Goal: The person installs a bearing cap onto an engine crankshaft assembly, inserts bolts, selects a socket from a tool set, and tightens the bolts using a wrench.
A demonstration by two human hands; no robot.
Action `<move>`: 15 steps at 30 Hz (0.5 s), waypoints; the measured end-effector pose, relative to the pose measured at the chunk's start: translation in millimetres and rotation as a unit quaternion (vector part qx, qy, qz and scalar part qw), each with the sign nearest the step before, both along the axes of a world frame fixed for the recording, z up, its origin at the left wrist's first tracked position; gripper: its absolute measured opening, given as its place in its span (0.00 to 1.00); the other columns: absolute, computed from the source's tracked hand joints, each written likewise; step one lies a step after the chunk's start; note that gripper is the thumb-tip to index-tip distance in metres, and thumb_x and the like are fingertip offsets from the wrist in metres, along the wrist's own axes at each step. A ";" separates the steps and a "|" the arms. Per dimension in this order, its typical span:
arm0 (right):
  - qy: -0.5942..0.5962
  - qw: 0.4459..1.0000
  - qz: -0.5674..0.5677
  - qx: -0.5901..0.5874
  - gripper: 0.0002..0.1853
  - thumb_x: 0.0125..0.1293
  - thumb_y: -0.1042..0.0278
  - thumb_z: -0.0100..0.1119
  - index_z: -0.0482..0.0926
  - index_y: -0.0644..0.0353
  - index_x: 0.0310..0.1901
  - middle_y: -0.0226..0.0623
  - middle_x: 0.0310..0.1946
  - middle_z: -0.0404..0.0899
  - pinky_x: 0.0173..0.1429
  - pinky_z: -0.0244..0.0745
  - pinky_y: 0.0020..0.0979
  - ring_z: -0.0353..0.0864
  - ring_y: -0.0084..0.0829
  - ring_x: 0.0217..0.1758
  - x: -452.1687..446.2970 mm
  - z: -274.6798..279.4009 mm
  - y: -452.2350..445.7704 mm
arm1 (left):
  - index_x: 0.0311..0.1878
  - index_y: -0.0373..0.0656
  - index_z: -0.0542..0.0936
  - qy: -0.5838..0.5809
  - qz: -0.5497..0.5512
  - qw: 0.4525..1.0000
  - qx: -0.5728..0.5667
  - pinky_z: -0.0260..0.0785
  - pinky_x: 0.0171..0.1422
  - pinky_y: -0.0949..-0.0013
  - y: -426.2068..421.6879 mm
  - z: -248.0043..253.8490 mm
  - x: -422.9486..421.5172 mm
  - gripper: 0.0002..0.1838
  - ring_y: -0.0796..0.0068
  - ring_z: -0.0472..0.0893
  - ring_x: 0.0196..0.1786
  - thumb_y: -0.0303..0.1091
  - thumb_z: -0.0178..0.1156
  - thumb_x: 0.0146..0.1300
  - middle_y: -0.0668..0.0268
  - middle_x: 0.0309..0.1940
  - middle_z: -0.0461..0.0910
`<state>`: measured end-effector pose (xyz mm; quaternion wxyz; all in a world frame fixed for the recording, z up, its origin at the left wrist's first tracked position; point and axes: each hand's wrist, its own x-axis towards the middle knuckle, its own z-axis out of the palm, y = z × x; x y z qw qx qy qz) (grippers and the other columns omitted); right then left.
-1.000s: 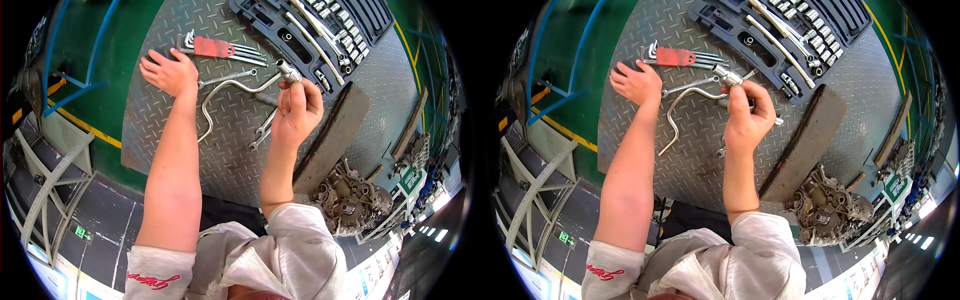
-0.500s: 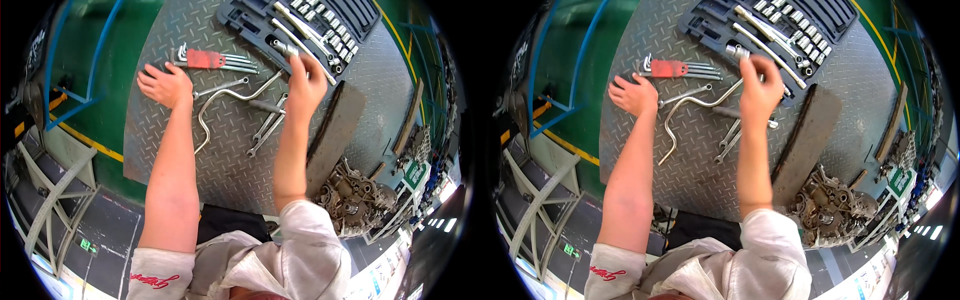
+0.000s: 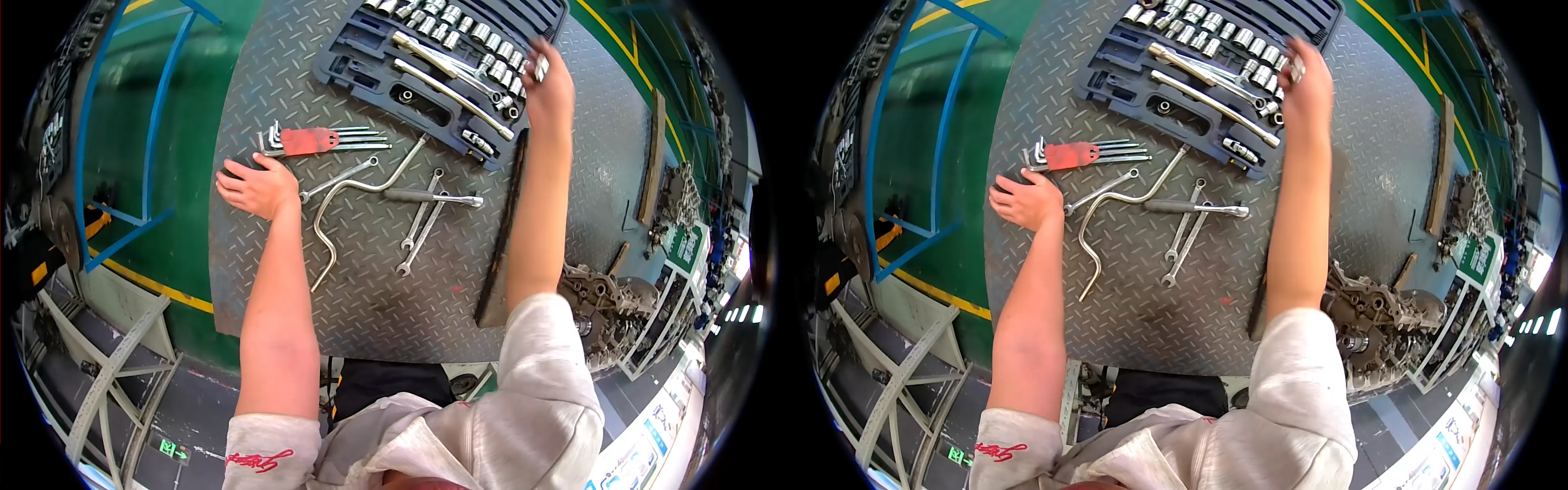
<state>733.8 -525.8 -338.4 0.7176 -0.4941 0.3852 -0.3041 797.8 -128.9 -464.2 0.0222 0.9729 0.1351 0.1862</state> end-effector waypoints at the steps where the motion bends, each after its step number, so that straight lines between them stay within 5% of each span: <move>1: -0.045 0.997 0.002 0.058 0.11 0.66 0.67 0.58 0.78 0.66 0.43 0.34 0.34 0.75 0.34 0.70 0.25 0.73 0.26 0.32 -39.1 5.6 8.1 | 0.63 0.37 0.65 -0.002 -0.004 1.000 -0.003 0.56 0.72 0.48 -0.6 1.3 0.0 0.29 0.48 0.61 0.69 0.45 0.55 0.65 0.47 0.64 0.63; 5: -0.007 0.990 0.034 0.134 0.18 0.64 0.78 0.52 0.72 0.73 0.55 0.45 0.46 0.75 0.67 0.72 0.40 0.77 0.40 0.58 -191.3 23.7 93.5 | 0.63 0.39 0.67 -0.018 -0.003 1.000 0.000 0.57 0.71 0.47 1.9 -7.8 0.4 0.29 0.48 0.62 0.68 0.47 0.55 0.65 0.47 0.64 0.64; 7: 0.077 0.986 -0.049 0.143 0.15 0.67 0.76 0.54 0.73 0.69 0.54 0.42 0.45 0.76 0.59 0.78 0.35 0.79 0.36 0.53 -239.8 41.8 137.9 | 0.62 0.39 0.67 -0.032 0.000 0.999 0.020 0.57 0.70 0.47 1.6 -8.6 -1.5 0.29 0.48 0.63 0.68 0.48 0.56 0.65 0.48 0.63 0.66; 9: 0.179 0.966 -0.127 0.134 0.08 0.69 0.72 0.57 0.75 0.64 0.46 0.37 0.36 0.76 0.35 0.79 0.25 0.80 0.27 0.35 -275.6 70.0 164.0 | 0.62 0.38 0.67 -0.036 -0.011 0.999 0.019 0.58 0.70 0.46 0.6 -8.5 -1.5 0.29 0.47 0.63 0.67 0.46 0.57 0.64 0.47 0.62 0.65; 11: 0.183 0.973 -0.051 0.132 0.07 0.70 0.69 0.57 0.71 0.60 0.36 0.32 0.25 0.72 0.16 0.60 0.21 0.69 0.19 0.17 -315.3 96.4 173.0 | 0.62 0.38 0.67 -0.046 -0.003 0.999 0.019 0.58 0.70 0.47 2.5 -13.1 -1.4 0.28 0.47 0.64 0.67 0.46 0.57 0.64 0.47 0.62 0.66; 12: 0.208 0.969 -0.082 0.104 0.12 0.72 0.65 0.54 0.67 0.58 0.30 0.30 0.19 0.67 0.13 0.48 0.21 0.58 0.18 0.10 -322.3 102.6 183.5 | 0.61 0.38 0.68 -0.053 -0.001 0.998 0.024 0.59 0.69 0.47 3.6 -15.4 -0.6 0.29 0.47 0.64 0.66 0.47 0.58 0.63 0.47 0.61 0.66; 15: 0.185 0.966 -0.070 0.169 0.16 0.75 0.60 0.49 0.67 0.58 0.28 0.29 0.18 0.66 0.13 0.48 0.21 0.58 0.19 0.10 -372.2 120.6 193.4 | 0.59 0.38 0.69 -0.074 0.001 0.997 0.033 0.59 0.68 0.48 4.5 -20.0 0.3 0.29 0.48 0.64 0.66 0.48 0.59 0.61 0.48 0.61 0.67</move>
